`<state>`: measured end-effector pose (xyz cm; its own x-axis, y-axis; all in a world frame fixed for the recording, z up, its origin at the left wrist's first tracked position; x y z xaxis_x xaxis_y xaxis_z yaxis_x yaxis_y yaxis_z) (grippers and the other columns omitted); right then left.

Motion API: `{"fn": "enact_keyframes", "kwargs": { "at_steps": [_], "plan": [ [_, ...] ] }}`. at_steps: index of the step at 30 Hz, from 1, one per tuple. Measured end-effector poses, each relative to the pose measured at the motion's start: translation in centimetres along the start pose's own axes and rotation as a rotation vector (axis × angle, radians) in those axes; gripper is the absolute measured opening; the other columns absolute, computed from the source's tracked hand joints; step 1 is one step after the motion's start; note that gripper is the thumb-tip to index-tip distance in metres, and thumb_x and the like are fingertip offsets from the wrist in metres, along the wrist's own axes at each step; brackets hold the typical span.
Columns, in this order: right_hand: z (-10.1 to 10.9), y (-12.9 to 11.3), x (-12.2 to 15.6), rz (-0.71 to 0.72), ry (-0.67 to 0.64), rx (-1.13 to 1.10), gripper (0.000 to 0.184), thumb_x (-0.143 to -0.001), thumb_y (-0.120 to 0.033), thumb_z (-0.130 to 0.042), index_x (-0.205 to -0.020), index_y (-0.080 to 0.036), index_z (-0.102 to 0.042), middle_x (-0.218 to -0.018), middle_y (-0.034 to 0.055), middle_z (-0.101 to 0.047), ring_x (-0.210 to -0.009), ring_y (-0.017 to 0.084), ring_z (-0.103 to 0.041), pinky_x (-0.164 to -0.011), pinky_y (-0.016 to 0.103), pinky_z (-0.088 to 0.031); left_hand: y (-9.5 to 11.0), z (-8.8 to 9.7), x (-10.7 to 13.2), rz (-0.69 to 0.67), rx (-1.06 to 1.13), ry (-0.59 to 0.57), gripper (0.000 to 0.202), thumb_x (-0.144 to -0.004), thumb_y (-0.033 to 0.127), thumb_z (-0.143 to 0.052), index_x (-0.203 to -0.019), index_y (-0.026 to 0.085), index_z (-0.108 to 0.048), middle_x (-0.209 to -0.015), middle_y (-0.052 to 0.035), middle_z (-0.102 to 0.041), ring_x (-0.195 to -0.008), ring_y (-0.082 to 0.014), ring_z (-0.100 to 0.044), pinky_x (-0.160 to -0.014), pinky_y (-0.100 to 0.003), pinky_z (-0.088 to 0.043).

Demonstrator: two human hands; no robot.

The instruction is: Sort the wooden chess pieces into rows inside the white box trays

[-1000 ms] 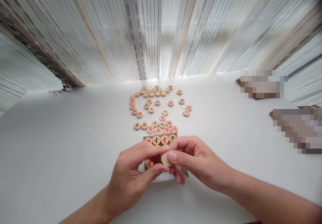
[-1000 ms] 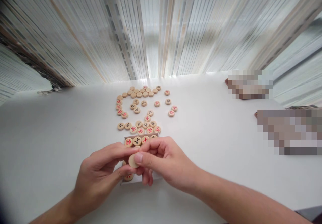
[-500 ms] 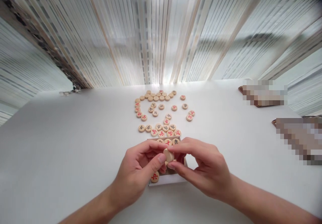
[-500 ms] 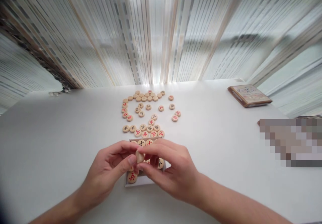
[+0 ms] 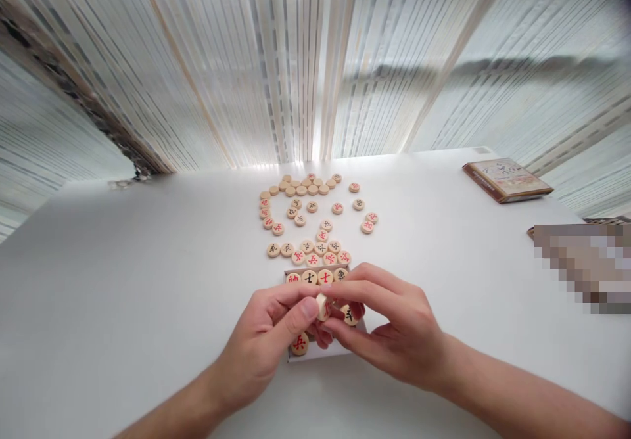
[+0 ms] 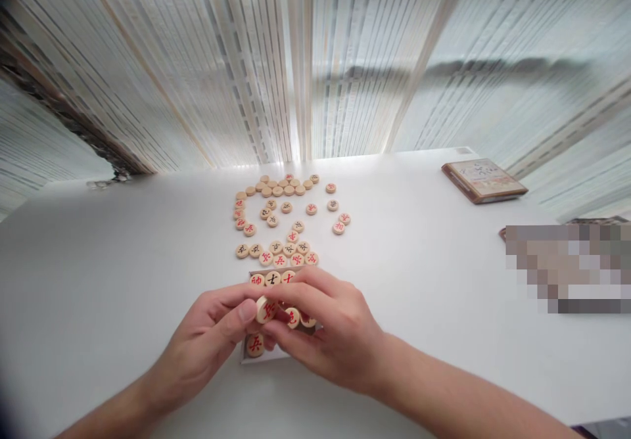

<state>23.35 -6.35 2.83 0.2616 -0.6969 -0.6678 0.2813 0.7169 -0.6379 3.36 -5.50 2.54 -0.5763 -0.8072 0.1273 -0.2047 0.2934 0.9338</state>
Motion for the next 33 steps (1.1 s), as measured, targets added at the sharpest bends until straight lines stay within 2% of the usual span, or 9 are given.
{"fn": "enact_keyframes", "kwargs": {
  "at_steps": [5, 12, 15, 18, 22, 27, 33],
  "plan": [
    [0.1, -0.2, 0.0, 0.015, 0.001, 0.039, 0.023, -0.092, -0.010, -0.077, -0.116, -0.012, -0.076, -0.083, 0.0058, -0.070, -0.066, 0.013, -0.064, -0.060, 0.023, -0.058, 0.7, -0.3, -0.2, -0.011, -0.126, -0.001, 0.037, -0.107, 0.047, -0.063, -0.109, 0.017, -0.085, -0.092, -0.0084, -0.079, -0.081, -0.0177, -0.068, -0.080, -0.030, -0.057],
    [0.3, -0.8, 0.1, 0.037, -0.025, 0.064, 0.025, -0.091, -0.003, -0.074, -0.115, -0.011, -0.074, -0.087, 0.0071, -0.072, -0.067, 0.011, -0.064, -0.060, 0.021, -0.056, 0.7, -0.3, -0.1, -0.029, -0.202, -0.009, 0.049, -0.108, 0.052, -0.059, -0.089, 0.013, -0.081, -0.078, -0.0077, -0.072, -0.077, -0.0180, -0.067, -0.075, -0.030, -0.054],
    [0.3, -0.9, 0.3, 0.022, -0.045, 0.080, 0.025, -0.089, -0.004, -0.076, -0.112, -0.012, -0.073, -0.082, 0.0051, -0.071, -0.063, 0.012, -0.062, -0.057, 0.022, -0.055, 0.5, 0.0, 0.2, -0.094, -0.229, 0.044, 0.048, -0.108, 0.054, -0.059, -0.095, 0.013, -0.081, -0.070, -0.0036, -0.065, -0.066, -0.0147, -0.060, -0.065, -0.027, -0.051],
    [0.2, -1.0, 0.5, -0.003, -0.089, 0.072, 0.024, -0.089, -0.007, -0.078, -0.112, -0.014, -0.071, -0.084, 0.0042, -0.070, -0.064, 0.012, -0.062, -0.058, 0.023, -0.055, 0.5, 0.6, 0.2, -0.237, -0.235, 0.192, 0.043, -0.107, 0.053, -0.060, -0.108, 0.015, -0.081, -0.075, -0.0031, -0.068, -0.064, -0.0136, -0.058, -0.064, -0.027, -0.051],
    [-0.5, -1.1, 1.0, -0.045, -0.231, 0.063, 0.014, -0.093, -0.011, -0.075, -0.105, -0.016, -0.069, -0.089, 0.0060, -0.070, -0.072, 0.015, -0.063, -0.063, 0.026, -0.055, 0.3, 1.5, -0.2, -0.349, -0.262, 0.357, 0.040, -0.108, 0.049, -0.059, -0.106, 0.016, -0.082, -0.088, -0.0067, -0.075, -0.078, -0.0165, -0.064, -0.072, -0.029, -0.053],
    [-1.6, -1.1, 1.6, -0.031, -0.348, 0.142, 0.009, -0.094, -0.014, -0.073, -0.102, -0.017, -0.070, -0.088, 0.0066, -0.069, -0.080, 0.021, -0.060, -0.068, 0.033, -0.052, 0.0, 1.6, -0.6, -0.380, -0.341, 0.372, 0.036, -0.110, 0.042, -0.057, -0.102, 0.016, -0.082, -0.088, -0.0050, -0.075, -0.077, -0.0163, -0.065, -0.073, -0.029, -0.054],
    [-2.4, -1.1, 1.9, -0.008, -0.396, 0.214, 0.008, -0.095, -0.013, -0.073, -0.102, -0.017, -0.070, -0.092, 0.0086, -0.070, -0.083, 0.023, -0.057, -0.072, 0.036, -0.051, 0.0, 1.4, -0.6, -0.416, -0.429, 0.347, 0.034, -0.111, 0.034, -0.054, -0.102, 0.017, -0.082, -0.092, -0.0043, -0.077, -0.079, -0.0156, -0.067, -0.077, -0.029, -0.055]
  ]
}}
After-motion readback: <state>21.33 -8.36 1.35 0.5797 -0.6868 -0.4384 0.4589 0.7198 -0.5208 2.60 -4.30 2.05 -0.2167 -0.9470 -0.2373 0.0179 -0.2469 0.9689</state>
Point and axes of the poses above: each hand's wrist, its own x-axis away from the middle knuckle, its own z-axis out of the back of the hand, y = z × x, the point moved 1 cm from there along -x, towards the middle knuckle
